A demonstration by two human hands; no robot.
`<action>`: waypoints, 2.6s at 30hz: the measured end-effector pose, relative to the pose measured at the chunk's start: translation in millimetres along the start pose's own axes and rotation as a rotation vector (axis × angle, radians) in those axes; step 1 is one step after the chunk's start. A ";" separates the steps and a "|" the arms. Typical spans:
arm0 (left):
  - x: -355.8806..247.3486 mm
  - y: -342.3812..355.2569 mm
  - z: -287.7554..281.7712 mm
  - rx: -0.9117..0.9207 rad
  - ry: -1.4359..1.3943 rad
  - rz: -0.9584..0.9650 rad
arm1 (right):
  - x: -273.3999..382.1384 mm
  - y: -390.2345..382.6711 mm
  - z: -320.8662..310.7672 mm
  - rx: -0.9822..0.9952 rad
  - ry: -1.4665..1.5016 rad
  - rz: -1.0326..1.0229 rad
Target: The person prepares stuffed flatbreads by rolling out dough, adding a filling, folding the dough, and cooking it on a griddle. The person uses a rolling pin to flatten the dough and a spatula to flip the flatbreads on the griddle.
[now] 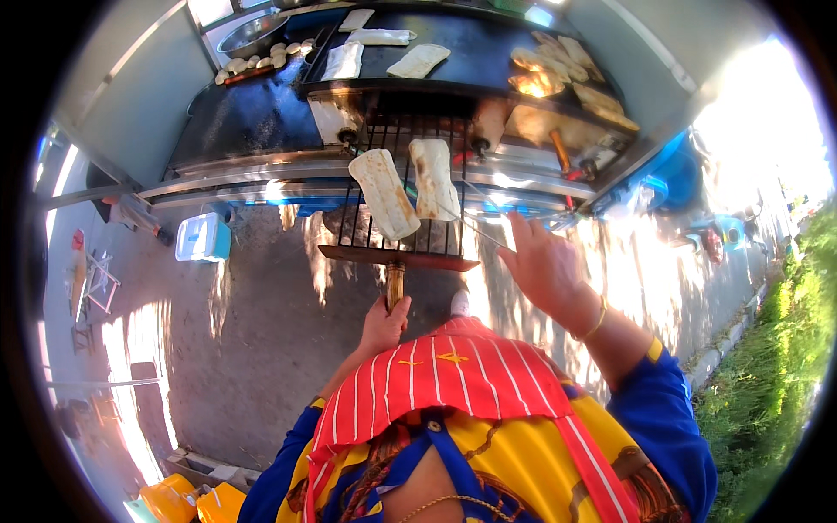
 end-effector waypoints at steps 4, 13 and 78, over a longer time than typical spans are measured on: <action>-2.4 -1.2 3.9 0.039 -0.006 -0.011 | -5.6 27.4 25.3 0.126 0.268 -0.038; 0.3 -1.3 -4.2 -0.042 0.051 -0.073 | -71.2 108.9 7.7 0.209 1.126 0.245; 48.9 8.2 12.9 -0.350 0.165 -0.398 | -161.3 565.7 51.0 0.379 1.161 0.190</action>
Point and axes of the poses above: each hand's wrist, its own y-axis towards the middle knuckle, its own z-axis out of the palm, x = y × z, the point moved 8 cm from there along y, towards the middle knuckle, and after that the axes turned 3 degrees about y, right-handed, at the moved point
